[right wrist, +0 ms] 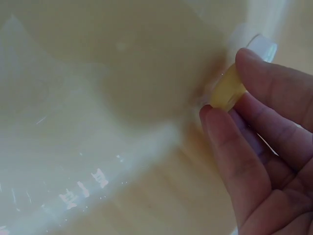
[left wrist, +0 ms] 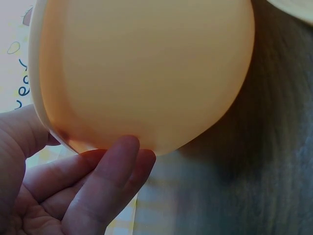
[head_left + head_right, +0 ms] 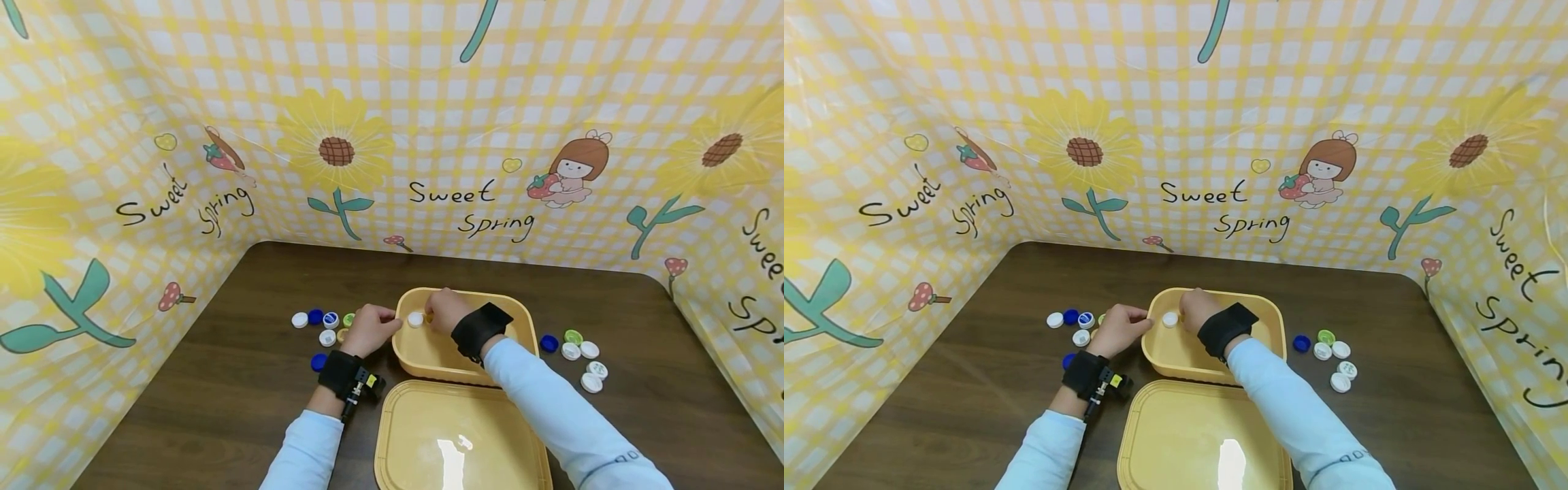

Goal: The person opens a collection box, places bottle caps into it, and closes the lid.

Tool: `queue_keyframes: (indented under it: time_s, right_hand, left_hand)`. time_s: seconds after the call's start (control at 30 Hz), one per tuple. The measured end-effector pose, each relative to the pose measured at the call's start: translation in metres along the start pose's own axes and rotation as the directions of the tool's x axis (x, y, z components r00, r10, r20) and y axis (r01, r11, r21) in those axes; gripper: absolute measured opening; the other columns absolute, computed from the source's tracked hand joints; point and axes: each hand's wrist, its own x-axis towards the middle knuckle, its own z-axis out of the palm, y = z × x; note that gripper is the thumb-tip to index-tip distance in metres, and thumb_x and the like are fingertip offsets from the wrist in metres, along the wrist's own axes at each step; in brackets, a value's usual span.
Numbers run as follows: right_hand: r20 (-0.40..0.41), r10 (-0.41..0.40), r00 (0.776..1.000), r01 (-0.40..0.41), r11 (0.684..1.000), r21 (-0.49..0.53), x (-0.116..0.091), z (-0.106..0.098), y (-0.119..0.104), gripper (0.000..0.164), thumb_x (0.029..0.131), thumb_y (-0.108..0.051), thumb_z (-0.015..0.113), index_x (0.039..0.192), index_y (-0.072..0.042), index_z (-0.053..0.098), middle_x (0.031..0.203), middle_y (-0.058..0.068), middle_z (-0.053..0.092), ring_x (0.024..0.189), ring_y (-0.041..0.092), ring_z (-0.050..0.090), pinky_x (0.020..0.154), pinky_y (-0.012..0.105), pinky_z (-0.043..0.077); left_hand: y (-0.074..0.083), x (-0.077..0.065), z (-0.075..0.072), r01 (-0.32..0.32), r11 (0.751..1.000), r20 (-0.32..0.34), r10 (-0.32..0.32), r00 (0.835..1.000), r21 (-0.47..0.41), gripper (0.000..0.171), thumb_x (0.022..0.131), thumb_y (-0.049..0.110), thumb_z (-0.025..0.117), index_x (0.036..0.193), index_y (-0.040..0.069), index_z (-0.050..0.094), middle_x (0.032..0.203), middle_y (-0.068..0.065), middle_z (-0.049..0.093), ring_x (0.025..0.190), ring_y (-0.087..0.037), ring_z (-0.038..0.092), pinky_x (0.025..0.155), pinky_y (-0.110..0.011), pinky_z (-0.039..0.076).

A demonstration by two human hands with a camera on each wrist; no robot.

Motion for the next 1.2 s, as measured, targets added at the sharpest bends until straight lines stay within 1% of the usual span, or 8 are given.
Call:
queue_keyframes:
  time_s: [0.1, 0.27, 0.4, 0.63, 0.73, 0.9, 1.07, 1.2]
  right_hand:
    - [-0.001, -0.007, 1.000, 0.007, 1.000, 0.010, 0.001, 0.002, 0.001, 0.037, 0.063, 0.010, 0.071, 0.050, -0.013, 0.046, 0.057, -0.006, 0.032, 0.054, 0.011, 0.026, 0.051, 0.023, 0.022]
    - [0.017, 0.017, 1.000, -0.017, 1.000, -0.010, 0.002, 0.001, -0.001, 0.044, 0.064, 0.008, 0.074, 0.050, -0.014, 0.038, 0.057, -0.007, 0.025, 0.054, 0.011, 0.024, 0.051, 0.023, 0.020]
    - [0.005, 0.017, 1.000, -0.017, 1.000, -0.010, 0.002, -0.001, -0.004, 0.046, 0.065, 0.009, 0.074, 0.050, -0.014, 0.036, 0.057, -0.006, 0.022, 0.053, 0.012, 0.021, 0.051, 0.024, 0.019]
    - [-0.020, 0.008, 1.000, -0.009, 0.999, -0.051, 0.001, -0.001, -0.008, 0.044, 0.067, 0.010, 0.071, 0.049, -0.014, 0.039, 0.055, -0.006, 0.022, 0.051, 0.012, 0.022, 0.050, 0.025, 0.020]
    - [-0.019, 0.002, 1.000, -0.004, 0.997, -0.081, 0.000, -0.001, -0.010, 0.042, 0.068, 0.009, 0.071, 0.050, -0.014, 0.041, 0.054, -0.005, 0.024, 0.052, 0.012, 0.023, 0.050, 0.025, 0.021]
    - [-0.006, 0.011, 1.000, -0.011, 0.997, -0.080, -0.002, -0.002, -0.014, 0.040, 0.068, 0.010, 0.073, 0.051, -0.012, 0.043, 0.055, -0.004, 0.027, 0.053, 0.013, 0.026, 0.051, 0.026, 0.023]
    - [-0.001, 0.024, 1.000, -0.024, 0.996, -0.091, -0.004, -0.001, -0.014, 0.039, 0.068, 0.008, 0.075, 0.052, -0.012, 0.045, 0.056, -0.004, 0.029, 0.055, 0.014, 0.028, 0.053, 0.026, 0.024]
    - [0.005, 0.021, 1.000, -0.020, 0.998, -0.066, -0.005, -0.001, -0.014, 0.040, 0.067, 0.010, 0.072, 0.052, -0.012, 0.043, 0.056, -0.005, 0.026, 0.054, 0.013, 0.026, 0.052, 0.026, 0.023]
  left_hand:
    - [0.001, 0.000, 0.000, -0.002, 1.000, 0.000, 0.002, 1.000, 0.001, 0.019, 0.090, 0.014, 0.067, 0.102, 0.001, 0.076, 0.082, -0.005, 0.069, 0.065, -0.012, 0.059, 0.058, -0.024, 0.048]
    - [0.003, 0.000, -0.001, -0.007, 1.000, 0.000, 0.007, 1.000, -0.013, 0.019, 0.090, 0.013, 0.067, 0.101, 0.001, 0.076, 0.079, -0.005, 0.069, 0.062, -0.012, 0.059, 0.057, -0.023, 0.048]
    - [0.005, 0.000, -0.003, -0.017, 1.000, -0.002, 0.017, 1.000, -0.025, 0.018, 0.090, 0.012, 0.066, 0.100, 0.001, 0.076, 0.076, -0.004, 0.067, 0.061, -0.013, 0.058, 0.056, -0.024, 0.047]
    - [0.005, -0.001, -0.005, -0.081, 0.997, -0.021, 0.081, 0.997, 0.009, 0.019, 0.089, 0.010, 0.065, 0.099, -0.002, 0.075, 0.077, -0.003, 0.068, 0.064, -0.011, 0.058, 0.058, -0.024, 0.047]
    - [0.004, -0.001, -0.005, -0.063, 0.998, -0.020, 0.063, 0.998, 0.016, 0.020, 0.089, 0.011, 0.066, 0.101, -0.002, 0.075, 0.081, -0.004, 0.069, 0.067, -0.013, 0.059, 0.061, -0.025, 0.049]
    - [0.002, -0.001, -0.003, -0.020, 1.000, -0.008, 0.020, 1.000, 0.006, 0.019, 0.090, 0.012, 0.067, 0.102, 0.000, 0.075, 0.085, -0.006, 0.070, 0.070, -0.013, 0.061, 0.063, -0.026, 0.050]
    - [0.002, -0.001, -0.002, -0.009, 1.000, 0.000, 0.009, 1.000, 0.006, 0.019, 0.090, 0.013, 0.067, 0.102, 0.001, 0.075, 0.085, -0.005, 0.070, 0.070, -0.013, 0.061, 0.063, -0.026, 0.051]
    - [0.003, -0.002, -0.002, -0.008, 1.000, 0.003, 0.008, 1.000, -0.001, 0.019, 0.091, 0.014, 0.067, 0.103, 0.001, 0.075, 0.084, -0.005, 0.070, 0.069, -0.013, 0.060, 0.063, -0.026, 0.051]
